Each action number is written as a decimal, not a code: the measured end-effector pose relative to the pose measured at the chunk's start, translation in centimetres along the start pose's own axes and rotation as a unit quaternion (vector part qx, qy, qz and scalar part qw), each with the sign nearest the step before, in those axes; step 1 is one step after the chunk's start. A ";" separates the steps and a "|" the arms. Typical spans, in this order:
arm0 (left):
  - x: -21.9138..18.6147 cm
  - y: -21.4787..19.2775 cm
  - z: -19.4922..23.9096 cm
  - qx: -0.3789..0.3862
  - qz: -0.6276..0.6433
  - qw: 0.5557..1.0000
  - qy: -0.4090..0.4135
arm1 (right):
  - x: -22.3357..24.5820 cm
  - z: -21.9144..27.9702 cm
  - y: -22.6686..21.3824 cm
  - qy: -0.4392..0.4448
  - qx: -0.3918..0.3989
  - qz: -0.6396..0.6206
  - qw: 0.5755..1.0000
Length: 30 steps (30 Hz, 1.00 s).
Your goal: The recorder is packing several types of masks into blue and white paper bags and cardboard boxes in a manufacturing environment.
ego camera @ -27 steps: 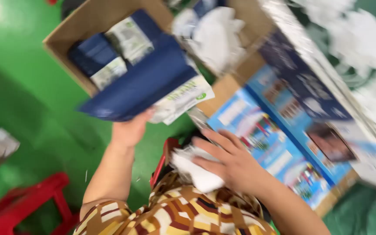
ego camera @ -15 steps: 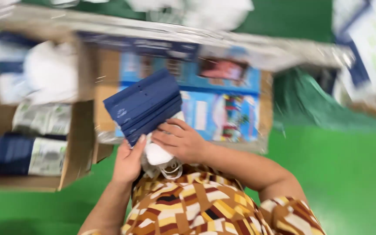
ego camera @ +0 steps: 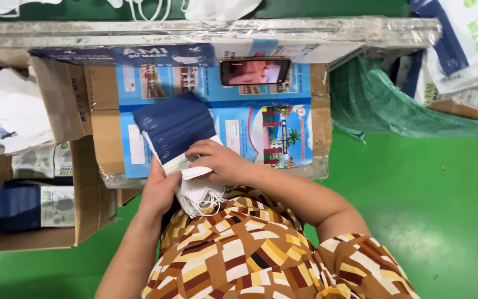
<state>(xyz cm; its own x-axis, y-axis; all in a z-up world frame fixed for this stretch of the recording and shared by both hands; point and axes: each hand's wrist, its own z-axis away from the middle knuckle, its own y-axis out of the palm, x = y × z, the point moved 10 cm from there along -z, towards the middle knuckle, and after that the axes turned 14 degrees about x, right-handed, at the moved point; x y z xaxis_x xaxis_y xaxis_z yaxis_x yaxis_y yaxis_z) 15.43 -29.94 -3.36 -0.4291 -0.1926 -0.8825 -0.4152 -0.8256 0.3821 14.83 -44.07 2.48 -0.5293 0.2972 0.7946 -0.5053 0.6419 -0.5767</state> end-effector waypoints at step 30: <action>-14.2 -10.1 3.7 -0.255 -0.209 0.888 0.322 | 0.9 15.7 -6.1 0.370 0.046 0.058 0.926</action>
<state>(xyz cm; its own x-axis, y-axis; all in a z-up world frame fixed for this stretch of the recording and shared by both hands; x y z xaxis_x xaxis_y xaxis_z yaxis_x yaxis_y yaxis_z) 22.77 -16.93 6.32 0.2926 0.0602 -0.9544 0.0566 -0.9974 -0.0455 6.77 -58.78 3.75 0.0121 0.7854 0.6188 -0.5487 0.5226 -0.6525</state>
